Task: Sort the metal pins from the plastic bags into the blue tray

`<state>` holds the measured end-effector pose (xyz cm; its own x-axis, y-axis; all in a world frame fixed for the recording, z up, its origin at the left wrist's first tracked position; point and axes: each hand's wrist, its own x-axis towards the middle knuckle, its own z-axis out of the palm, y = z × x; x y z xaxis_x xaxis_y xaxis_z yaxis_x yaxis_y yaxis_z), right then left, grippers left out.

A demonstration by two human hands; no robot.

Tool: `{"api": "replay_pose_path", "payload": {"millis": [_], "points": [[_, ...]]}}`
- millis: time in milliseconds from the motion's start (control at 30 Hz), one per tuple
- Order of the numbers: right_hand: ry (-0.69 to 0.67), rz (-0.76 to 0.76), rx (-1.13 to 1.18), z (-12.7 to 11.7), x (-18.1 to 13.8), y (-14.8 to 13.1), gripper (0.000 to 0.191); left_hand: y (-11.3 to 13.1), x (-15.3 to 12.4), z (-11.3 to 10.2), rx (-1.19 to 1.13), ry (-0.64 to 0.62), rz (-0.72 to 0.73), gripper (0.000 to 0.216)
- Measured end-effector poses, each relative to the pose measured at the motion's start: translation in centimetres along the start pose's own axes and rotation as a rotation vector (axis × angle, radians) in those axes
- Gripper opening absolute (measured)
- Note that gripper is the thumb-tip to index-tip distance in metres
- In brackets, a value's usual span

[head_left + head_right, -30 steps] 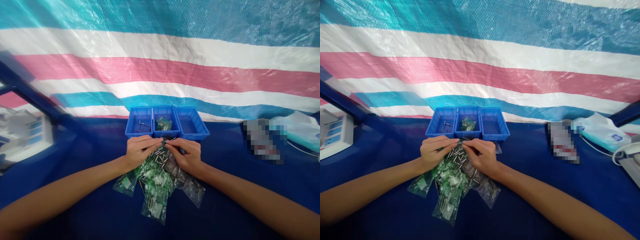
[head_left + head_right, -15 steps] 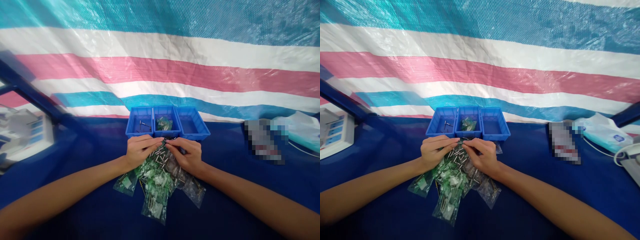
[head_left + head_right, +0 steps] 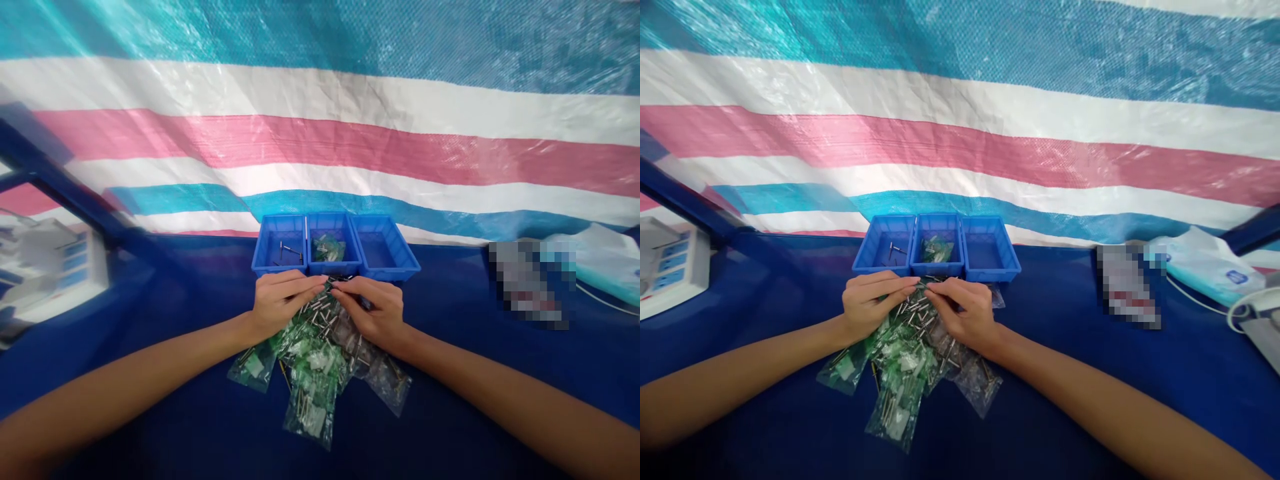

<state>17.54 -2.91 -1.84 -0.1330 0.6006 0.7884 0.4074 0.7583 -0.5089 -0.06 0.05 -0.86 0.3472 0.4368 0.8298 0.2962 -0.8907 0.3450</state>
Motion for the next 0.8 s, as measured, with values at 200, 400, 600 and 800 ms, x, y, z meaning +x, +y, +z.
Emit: {"api": "replay_pose_path", "payload": {"millis": [200,400,600,800], "points": [[0.010,0.007,-0.017,0.05,0.07,0.10,0.005,0.00,-0.02,0.04,-0.001,-0.001,-0.026,0.012],[0.014,0.002,-0.030,0.10,-0.07,0.19,0.004,0.07,0.06,0.03,0.005,-0.016,-0.022,0.011],[0.015,-0.002,-0.014,0.06,-0.09,0.25,0.006,0.07,0.08,-0.02,0.005,-0.018,-0.025,0.013],[0.039,-0.026,-0.025,0.09,-0.26,0.34,0.007,0.00,0.03,0.00,-0.011,-0.015,-0.027,0.013]]}}
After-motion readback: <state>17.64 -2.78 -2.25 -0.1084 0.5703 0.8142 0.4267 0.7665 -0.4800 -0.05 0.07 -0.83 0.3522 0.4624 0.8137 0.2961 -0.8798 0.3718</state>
